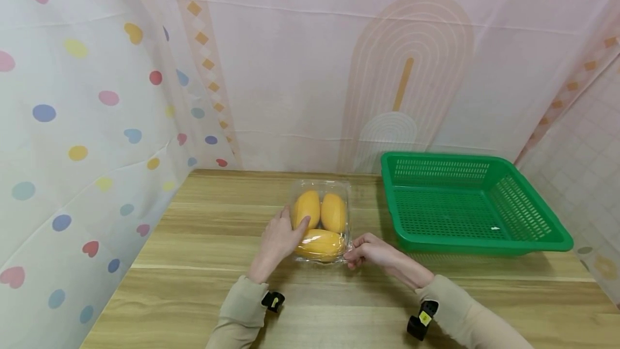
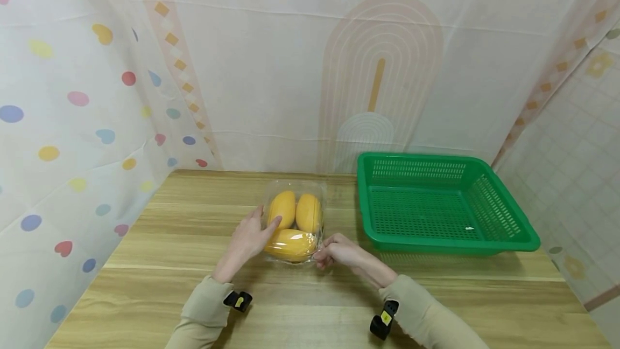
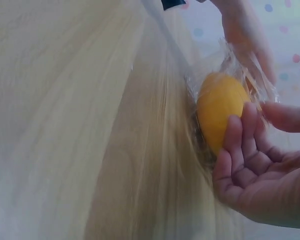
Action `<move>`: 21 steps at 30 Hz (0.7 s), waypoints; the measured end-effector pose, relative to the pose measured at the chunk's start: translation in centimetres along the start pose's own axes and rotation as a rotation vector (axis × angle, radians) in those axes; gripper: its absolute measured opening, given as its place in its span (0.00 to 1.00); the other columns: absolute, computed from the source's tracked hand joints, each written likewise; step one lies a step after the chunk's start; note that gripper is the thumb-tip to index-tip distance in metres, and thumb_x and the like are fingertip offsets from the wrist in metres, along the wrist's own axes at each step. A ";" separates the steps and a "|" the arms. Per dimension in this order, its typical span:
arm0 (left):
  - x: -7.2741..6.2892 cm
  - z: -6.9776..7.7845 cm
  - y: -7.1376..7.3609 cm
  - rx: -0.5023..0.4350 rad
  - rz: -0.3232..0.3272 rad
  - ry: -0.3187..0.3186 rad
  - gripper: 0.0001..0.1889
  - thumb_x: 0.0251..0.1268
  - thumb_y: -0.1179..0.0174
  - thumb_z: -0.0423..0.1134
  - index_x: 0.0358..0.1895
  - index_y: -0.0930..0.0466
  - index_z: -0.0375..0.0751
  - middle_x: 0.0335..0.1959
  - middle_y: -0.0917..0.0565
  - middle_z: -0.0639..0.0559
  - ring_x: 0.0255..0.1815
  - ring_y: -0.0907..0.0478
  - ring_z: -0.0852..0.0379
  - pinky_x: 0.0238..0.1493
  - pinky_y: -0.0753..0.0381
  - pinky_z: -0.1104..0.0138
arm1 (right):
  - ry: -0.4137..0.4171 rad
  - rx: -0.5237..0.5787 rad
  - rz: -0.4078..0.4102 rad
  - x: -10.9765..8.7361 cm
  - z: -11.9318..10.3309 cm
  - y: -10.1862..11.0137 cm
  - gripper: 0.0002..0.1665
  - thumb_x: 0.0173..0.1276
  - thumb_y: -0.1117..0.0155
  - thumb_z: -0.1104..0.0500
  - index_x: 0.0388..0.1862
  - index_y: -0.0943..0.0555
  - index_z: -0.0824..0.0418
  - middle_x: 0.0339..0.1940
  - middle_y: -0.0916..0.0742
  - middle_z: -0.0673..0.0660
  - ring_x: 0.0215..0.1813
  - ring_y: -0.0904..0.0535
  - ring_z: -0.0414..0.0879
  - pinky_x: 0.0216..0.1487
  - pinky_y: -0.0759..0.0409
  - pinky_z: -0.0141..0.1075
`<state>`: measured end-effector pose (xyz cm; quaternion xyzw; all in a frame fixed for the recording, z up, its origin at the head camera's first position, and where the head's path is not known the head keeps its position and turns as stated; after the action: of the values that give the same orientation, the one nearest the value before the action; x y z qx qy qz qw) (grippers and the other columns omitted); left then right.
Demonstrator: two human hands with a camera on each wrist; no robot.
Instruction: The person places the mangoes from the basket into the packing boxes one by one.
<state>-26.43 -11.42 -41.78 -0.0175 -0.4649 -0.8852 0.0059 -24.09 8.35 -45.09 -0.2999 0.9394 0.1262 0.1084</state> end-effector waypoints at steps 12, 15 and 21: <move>-0.1 0.1 0.3 0.008 0.011 -0.004 0.41 0.68 0.52 0.59 0.68 0.43 0.23 0.68 0.36 0.27 0.66 0.35 0.29 0.65 0.32 0.44 | 0.050 -0.157 -0.100 -0.5 -0.3 0.7 0.19 0.70 0.44 0.55 0.39 0.20 0.73 0.34 0.13 0.61 0.36 0.17 0.45 0.42 0.18 0.41; -0.1 0.3 0.5 0.024 0.019 -0.006 0.42 0.68 0.51 0.59 0.68 0.44 0.23 0.69 0.38 0.27 0.66 0.35 0.30 0.65 0.33 0.44 | 0.111 -0.335 0.049 -0.9 -1.4 1.7 0.18 0.70 0.43 0.53 0.39 0.19 0.70 0.34 0.14 0.61 0.36 0.18 0.46 0.38 0.19 0.37; -0.2 1.9 1.6 0.085 0.103 -0.105 0.38 0.66 0.45 0.52 0.66 0.40 0.22 0.66 0.35 0.27 0.66 0.33 0.32 0.63 0.29 0.45 | 0.259 -0.546 0.441 -2.2 -5.0 2.9 0.10 0.68 0.40 0.58 0.39 0.20 0.65 0.33 0.15 0.56 0.35 0.21 0.41 0.35 0.21 0.28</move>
<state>-26.13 -10.80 -39.39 -0.0873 -0.5004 -0.8609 0.0279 -24.63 10.30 -39.23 -0.1217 0.9191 0.3533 -0.1249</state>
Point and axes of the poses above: each hand's wrist, its own x-axis towards the middle knuckle, its own y-axis out of the back of the hand, z = x × y, the point moved 7 cm from there along x, towards the middle knuckle
